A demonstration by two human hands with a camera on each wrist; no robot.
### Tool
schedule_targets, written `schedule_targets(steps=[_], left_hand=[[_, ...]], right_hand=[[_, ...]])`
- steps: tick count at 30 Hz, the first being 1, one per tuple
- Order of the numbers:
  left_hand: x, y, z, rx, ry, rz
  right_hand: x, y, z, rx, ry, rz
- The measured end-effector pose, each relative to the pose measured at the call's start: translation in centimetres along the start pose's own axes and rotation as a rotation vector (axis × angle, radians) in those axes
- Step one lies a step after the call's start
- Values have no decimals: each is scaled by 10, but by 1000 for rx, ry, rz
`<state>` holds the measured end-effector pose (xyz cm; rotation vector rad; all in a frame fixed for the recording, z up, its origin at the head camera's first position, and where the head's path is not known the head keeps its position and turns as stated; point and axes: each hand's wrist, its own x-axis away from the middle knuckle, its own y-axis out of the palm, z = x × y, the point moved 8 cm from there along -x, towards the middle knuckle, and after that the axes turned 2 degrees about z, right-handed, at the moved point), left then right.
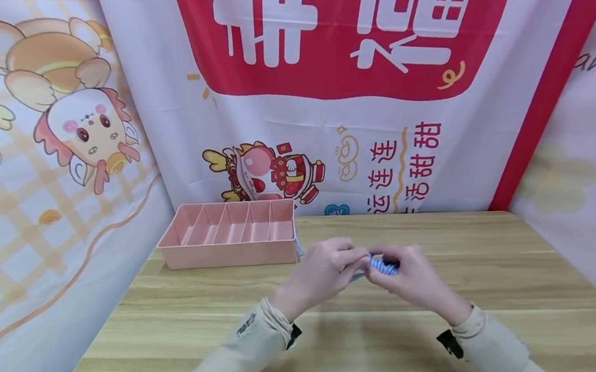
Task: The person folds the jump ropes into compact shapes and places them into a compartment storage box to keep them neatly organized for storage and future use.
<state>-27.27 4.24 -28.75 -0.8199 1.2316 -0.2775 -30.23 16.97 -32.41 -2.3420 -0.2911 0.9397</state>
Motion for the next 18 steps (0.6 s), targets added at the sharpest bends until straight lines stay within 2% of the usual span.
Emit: schedule_targets(steps=[4, 11, 15, 18], left_hand=[[0, 3, 1, 20, -26, 27], [-1, 3, 2, 69, -53, 47], [-1, 2, 1, 88, -53, 58], [-1, 0, -1, 124, -43, 98]], right_hand=[[1, -4, 3, -6, 31, 23], [0, -15, 3, -85, 46, 125], [-1, -17, 5, -190, 89, 112], [-1, -17, 7, -278, 148, 89]])
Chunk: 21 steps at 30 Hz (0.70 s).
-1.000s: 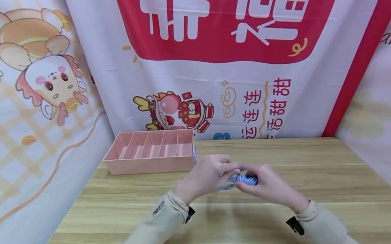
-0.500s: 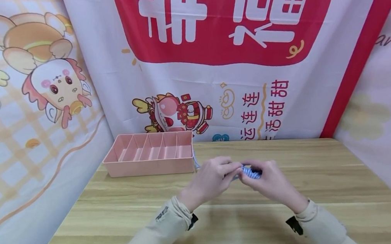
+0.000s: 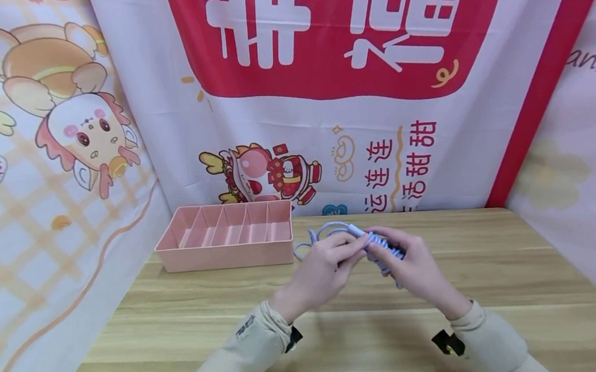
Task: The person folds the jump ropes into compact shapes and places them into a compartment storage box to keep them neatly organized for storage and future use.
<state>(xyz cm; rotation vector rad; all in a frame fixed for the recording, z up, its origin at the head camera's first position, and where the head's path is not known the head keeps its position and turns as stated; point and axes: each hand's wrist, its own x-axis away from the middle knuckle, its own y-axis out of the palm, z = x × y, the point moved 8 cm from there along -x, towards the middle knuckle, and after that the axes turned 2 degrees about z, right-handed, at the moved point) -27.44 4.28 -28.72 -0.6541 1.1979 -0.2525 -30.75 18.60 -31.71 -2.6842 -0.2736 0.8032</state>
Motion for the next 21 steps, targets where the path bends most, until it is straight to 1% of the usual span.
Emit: schedule_targets(steps=[3, 5, 7, 11, 12, 14, 15, 16, 18, 21], left_hand=[[0, -2, -4, 70, -9, 53], [0, -2, -8, 139, -46, 81], [1, -1, -14, 222, -113, 104], [4, -2, -23, 375, -279, 147], [5, -2, -25, 405, -312, 156], [5, -3, -27, 433, -345, 161], [5, -3, -27, 437, -350, 157], [5, -4, -27, 438, -341, 155], [3, -5, -23, 413, -285, 142], [1, -6, -16, 354, -179, 126]], right_hand=[[1, 0, 4, -73, 77, -12], [1, -1, 5, -120, 116, -5], [2, -1, 6, -163, 139, 3], [1, 1, 4, -228, 152, 19], [1, 1, 4, -235, 154, 18], [1, 2, 3, -249, 158, 12], [1, 2, 4, -257, 163, 7], [1, 2, 4, -261, 166, 1], [1, 3, 5, -256, 170, -16], [1, 3, 5, -243, 180, -35]])
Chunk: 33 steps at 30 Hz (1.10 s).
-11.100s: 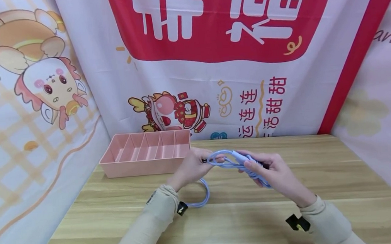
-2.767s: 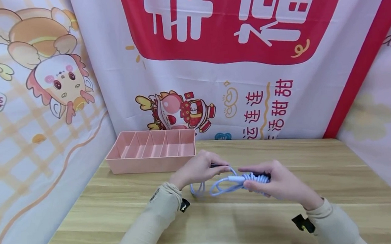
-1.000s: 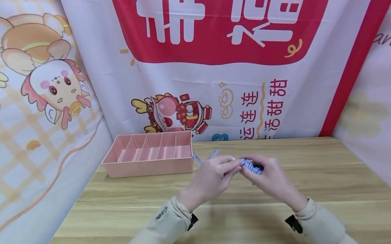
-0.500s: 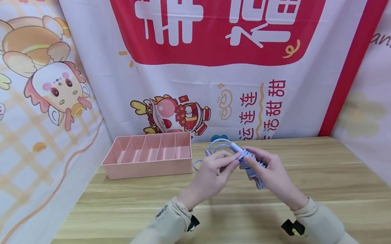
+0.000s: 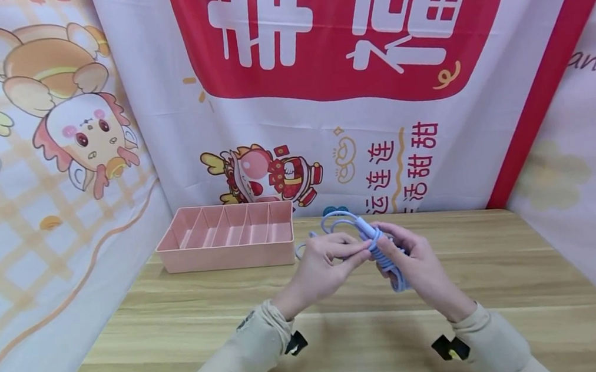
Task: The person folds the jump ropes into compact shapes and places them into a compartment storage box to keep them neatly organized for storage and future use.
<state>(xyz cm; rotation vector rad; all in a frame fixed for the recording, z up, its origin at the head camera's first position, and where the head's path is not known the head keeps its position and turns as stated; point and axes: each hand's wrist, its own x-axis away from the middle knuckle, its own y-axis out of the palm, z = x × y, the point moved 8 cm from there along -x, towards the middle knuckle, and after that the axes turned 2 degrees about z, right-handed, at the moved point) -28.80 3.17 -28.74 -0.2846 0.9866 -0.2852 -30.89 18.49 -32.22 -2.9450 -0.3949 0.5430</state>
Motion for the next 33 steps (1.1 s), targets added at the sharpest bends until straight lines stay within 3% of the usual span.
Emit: schedule_targets(steps=[3, 8, 12, 15, 19, 22, 27, 33], left_hand=[[0, 4, 6, -32, 74, -22], [2, 9, 6, -41, 80, -20], [3, 11, 3, -15, 21, 15], [2, 13, 3, 34, -70, 38], [1, 13, 9, 44, -153, 18], [0, 13, 11, 25, -175, -14], [4, 15, -3, 41, -219, -50], [7, 11, -12, 120, -218, -2]], right_hand=[[2, -1, 0, -16, 33, 20], [4, -3, 2, -104, 66, 91], [5, -4, -1, -143, 39, 116], [6, -6, -2, -137, 26, 134], [6, -7, -2, -92, 18, 139], [5, -7, -2, -48, 11, 135], [5, -7, -1, -11, -3, 140], [5, -6, -5, 46, -43, 117]])
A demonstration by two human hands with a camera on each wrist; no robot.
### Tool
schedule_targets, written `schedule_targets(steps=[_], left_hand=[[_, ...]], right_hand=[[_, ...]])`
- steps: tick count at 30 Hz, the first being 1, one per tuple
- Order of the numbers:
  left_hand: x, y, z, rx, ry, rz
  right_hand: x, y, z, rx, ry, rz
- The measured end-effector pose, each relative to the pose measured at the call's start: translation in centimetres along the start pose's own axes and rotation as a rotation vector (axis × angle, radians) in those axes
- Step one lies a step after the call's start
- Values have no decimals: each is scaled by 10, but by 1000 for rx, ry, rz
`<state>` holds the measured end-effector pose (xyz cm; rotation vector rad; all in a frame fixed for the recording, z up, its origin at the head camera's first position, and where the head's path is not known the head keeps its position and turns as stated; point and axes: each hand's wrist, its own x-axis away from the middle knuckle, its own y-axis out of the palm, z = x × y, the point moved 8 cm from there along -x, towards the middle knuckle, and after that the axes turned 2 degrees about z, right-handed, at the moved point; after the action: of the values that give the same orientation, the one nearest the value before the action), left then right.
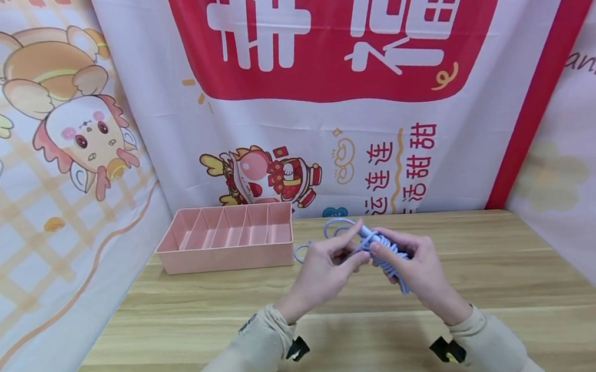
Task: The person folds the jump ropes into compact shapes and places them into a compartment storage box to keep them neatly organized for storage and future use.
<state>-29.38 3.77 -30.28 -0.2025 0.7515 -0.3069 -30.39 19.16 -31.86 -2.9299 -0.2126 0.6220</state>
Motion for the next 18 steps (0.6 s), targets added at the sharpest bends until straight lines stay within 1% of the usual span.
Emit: schedule_targets(steps=[1, 3, 6, 10, 12, 14, 15, 16, 18], left_hand=[[0, 0, 1, 7, 18, 10], [0, 0, 4, -9, 67, 23], [1, -1, 9, -71, 160, 46], [3, -1, 19, -211, 300, 87], [4, 0, 25, -290, 376, 110], [5, 0, 29, -348, 438, 127], [6, 0, 30, -361, 458, 133], [6, -1, 30, -357, 460, 136], [5, -3, 27, -311, 437, 135]], right_hand=[[0, 0, -1, 14, -10, -6], [0, -1, -2, 37, -16, -11], [-1, 0, -1, 45, -2, -20], [-1, 0, 3, 15, 33, -27], [-1, 1, 4, -1, 39, -23], [-1, 1, 4, -12, 40, -13], [-1, 1, 5, -16, 42, -9], [-1, 1, 5, -22, 47, -6], [-1, 2, 6, -32, 68, -6]])
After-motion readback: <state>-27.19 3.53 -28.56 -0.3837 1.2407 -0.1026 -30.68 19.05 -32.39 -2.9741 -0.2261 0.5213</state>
